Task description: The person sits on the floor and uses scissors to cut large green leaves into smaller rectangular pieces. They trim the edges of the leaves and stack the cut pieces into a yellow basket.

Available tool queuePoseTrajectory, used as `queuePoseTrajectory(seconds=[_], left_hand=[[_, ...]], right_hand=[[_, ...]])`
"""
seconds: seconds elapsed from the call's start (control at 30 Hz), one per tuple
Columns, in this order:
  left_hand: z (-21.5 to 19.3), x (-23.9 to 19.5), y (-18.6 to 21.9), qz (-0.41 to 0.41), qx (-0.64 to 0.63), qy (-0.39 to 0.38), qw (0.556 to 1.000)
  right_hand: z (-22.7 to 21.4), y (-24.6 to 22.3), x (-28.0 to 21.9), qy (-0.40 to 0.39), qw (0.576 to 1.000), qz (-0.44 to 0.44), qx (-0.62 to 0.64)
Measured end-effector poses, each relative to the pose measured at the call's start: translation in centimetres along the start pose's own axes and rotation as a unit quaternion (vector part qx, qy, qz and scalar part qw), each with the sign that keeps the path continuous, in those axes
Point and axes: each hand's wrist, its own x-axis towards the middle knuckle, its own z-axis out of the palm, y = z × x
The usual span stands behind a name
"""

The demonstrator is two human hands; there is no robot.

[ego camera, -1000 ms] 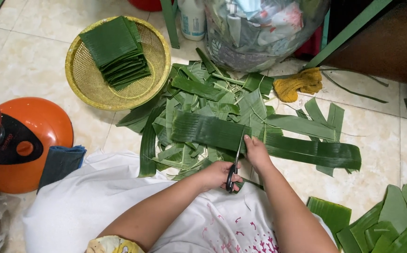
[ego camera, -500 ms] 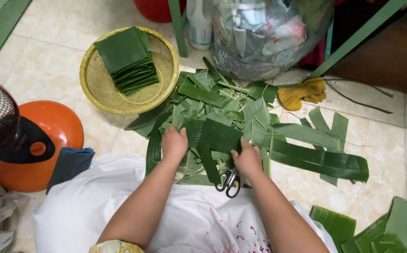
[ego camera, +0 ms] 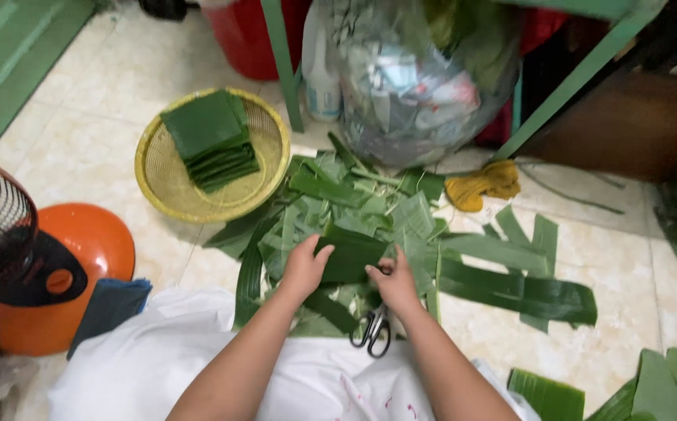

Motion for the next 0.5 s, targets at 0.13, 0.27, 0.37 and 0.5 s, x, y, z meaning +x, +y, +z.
queuePoseTrajectory(seconds=[0.13, 0.27, 0.37, 0.5], left_hand=[[-1.1, 0.1, 1.3, 0.016, -0.108, 0.003, 0.994], [-1.4, -2.1, 5.1, 0.064, -0.233, 0.011, 0.970], [-1.3, -3.2, 6.6, 0.106, -0.179, 0.020, 0.978], [0.0, -0.7, 4.0, 0.169, -0.072, 0.131, 0.974]], right_hand=[[-1.5, -4.9, -2.8, -0.006, 0.946, 0.013, 0.324], [-1.7, -6.4, -3.6, 0.014, 0.886, 0.056, 0.460], [-2.7, -6.9, -3.8, -0.018, 0.848, 0.061, 0.527], [-2.3, -7.2, -4.6, -0.082, 0.852, 0.084, 0.510]])
